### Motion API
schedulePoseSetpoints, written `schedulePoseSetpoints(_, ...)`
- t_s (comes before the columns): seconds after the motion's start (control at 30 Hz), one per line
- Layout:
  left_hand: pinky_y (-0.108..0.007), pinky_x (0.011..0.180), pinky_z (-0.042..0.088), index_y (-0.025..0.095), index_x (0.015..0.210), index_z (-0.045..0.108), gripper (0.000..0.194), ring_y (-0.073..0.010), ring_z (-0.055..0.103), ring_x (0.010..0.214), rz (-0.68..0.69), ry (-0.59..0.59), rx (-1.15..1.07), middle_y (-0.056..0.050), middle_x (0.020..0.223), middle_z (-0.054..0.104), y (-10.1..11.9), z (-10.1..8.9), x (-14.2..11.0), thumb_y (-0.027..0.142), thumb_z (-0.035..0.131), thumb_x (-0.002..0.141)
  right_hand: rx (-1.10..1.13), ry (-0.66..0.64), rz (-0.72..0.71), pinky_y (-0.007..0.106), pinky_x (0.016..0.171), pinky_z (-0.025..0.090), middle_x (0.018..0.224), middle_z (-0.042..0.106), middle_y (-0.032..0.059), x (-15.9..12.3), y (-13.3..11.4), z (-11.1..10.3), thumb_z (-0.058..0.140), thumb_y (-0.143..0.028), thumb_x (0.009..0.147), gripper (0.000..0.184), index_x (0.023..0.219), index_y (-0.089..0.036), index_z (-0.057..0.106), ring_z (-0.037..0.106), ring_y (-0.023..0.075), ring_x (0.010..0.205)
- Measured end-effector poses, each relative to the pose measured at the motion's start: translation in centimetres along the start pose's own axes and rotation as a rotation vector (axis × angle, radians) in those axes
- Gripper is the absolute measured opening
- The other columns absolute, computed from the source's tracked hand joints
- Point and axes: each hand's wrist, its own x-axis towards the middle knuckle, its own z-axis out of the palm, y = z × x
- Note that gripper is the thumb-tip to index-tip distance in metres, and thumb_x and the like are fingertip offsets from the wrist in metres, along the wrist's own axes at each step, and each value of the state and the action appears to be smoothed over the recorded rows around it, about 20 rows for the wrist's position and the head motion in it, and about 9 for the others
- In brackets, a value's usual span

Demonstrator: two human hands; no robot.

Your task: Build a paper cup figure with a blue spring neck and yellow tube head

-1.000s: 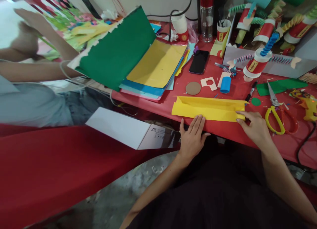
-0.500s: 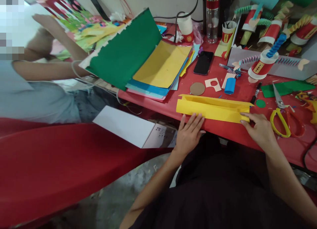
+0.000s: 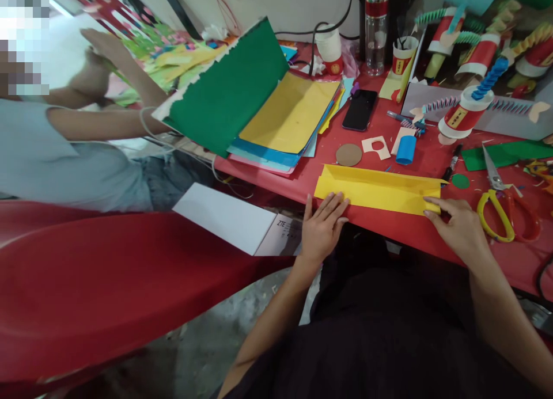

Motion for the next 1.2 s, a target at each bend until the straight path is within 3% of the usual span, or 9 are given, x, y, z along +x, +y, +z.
schedulePoseSetpoints(0.27,-0.054,0.119,0.030,0.023,0.131,0.063,0.040,-0.0246,0.049,0.138,-0.187,0.027,-0.012,-0.009,0.141,0.059,-2.9,-0.7,-0.7,0.032,0.039,0.100,-0.052,0.024,-0.036,0.042,0.077,0.049,0.076,0.069,0.0079,-0.2,0.3,0.3,0.053,-0.040,0.092,0.034,0.108,-0.021,0.077,0.060,0.0247,0.076)
schedulePoseSetpoints(0.43,-0.057,0.121,0.027,0.016,0.134,0.060,0.044,-0.0328,0.036,0.146,-0.351,0.141,0.084,-0.016,0.151,0.048,-0.6,-1.4,0.2,0.032,0.048,0.095,-0.259,0.093,-0.005,0.049,0.085,0.047,0.095,0.068,0.0129,-1.2,-0.9,0.2,0.054,-0.035,0.093,0.030,0.106,-0.022,0.078,0.059,0.0295,0.091)
schedulePoseSetpoints(0.5,-0.052,0.121,0.028,0.016,0.142,0.052,0.048,-0.0294,0.034,0.147,-0.201,0.103,0.061,-0.014,0.154,0.044,1.6,-1.2,1.4,0.029,0.048,0.096,-0.335,0.114,-0.012,0.053,0.091,0.045,0.116,0.066,0.0144,-1.6,-2.1,0.4,0.053,-0.029,0.093,0.028,0.105,-0.023,0.078,0.056,0.0344,0.110)
schedulePoseSetpoints(0.6,-0.043,0.120,0.034,0.018,0.145,0.047,0.049,-0.0224,0.042,0.143,0.218,-0.166,-0.019,-0.009,0.150,0.051,5.3,0.0,3.0,0.032,0.044,0.098,-0.348,0.057,-0.171,0.054,0.103,0.043,0.136,0.061,0.0131,-2.3,-3.8,1.4,0.043,-0.015,0.095,0.037,0.115,-0.020,0.073,0.050,0.0333,0.129)
schedulePoseSetpoints(0.67,-0.049,0.121,0.030,0.016,0.146,0.045,0.054,-0.0249,0.043,0.143,0.259,-0.255,-0.009,-0.009,0.151,0.048,6.8,0.7,3.4,0.041,0.043,0.098,-0.318,-0.014,-0.302,0.049,0.109,0.042,0.140,0.060,0.0143,-2.8,-4.4,2.2,0.038,-0.014,0.097,0.041,0.127,-0.014,0.066,0.050,0.0291,0.134)
schedulePoseSetpoints(0.83,-0.046,0.118,0.034,0.017,0.142,0.051,0.051,-0.0251,0.047,0.139,0.115,-0.268,0.003,-0.010,0.147,0.054,5.2,-0.2,2.9,0.041,0.041,0.099,-0.382,-0.014,-0.269,0.049,0.109,0.044,0.142,0.056,0.0217,-4.5,-3.0,2.1,0.037,-0.029,0.101,0.049,0.137,0.000,0.055,0.052,0.0320,0.134)
schedulePoseSetpoints(0.97,-0.045,0.102,0.048,0.017,0.114,0.070,0.036,-0.0295,0.063,0.121,-0.218,-0.194,0.068,-0.015,0.126,0.070,1.3,-2.3,4.3,0.033,0.042,0.096,-0.429,0.007,-0.214,0.051,0.112,0.041,0.144,0.054,0.0208,-5.3,-1.3,1.1,0.038,-0.030,0.101,0.050,0.138,-0.001,0.055,0.049,0.0333,0.137)
schedulePoseSetpoints(1.03,-0.046,0.098,0.050,0.017,0.108,0.070,0.030,-0.0326,0.064,0.116,-0.361,-0.159,0.080,-0.016,0.122,0.070,-0.3,-2.7,5.7,0.033,0.053,0.090,-0.423,0.017,-0.190,0.051,0.113,0.039,0.145,0.053,0.0202,-5.4,-1.1,1.1,0.040,-0.031,0.101,0.050,0.138,-0.002,0.055,0.045,0.0340,0.140)
schedulePoseSetpoints(1.2,-0.048,0.096,0.050,0.013,0.123,0.057,0.062,-0.0337,0.063,0.111,-0.564,-0.134,-0.095,-0.016,0.111,0.069,-2.6,-2.0,7.7,0.030,0.076,0.066,-0.392,0.062,-0.123,0.054,0.111,0.040,0.144,0.054,0.0214,-5.3,-1.7,1.9,0.040,-0.035,0.100,0.051,0.135,-0.002,0.058,0.041,0.0376,0.142)
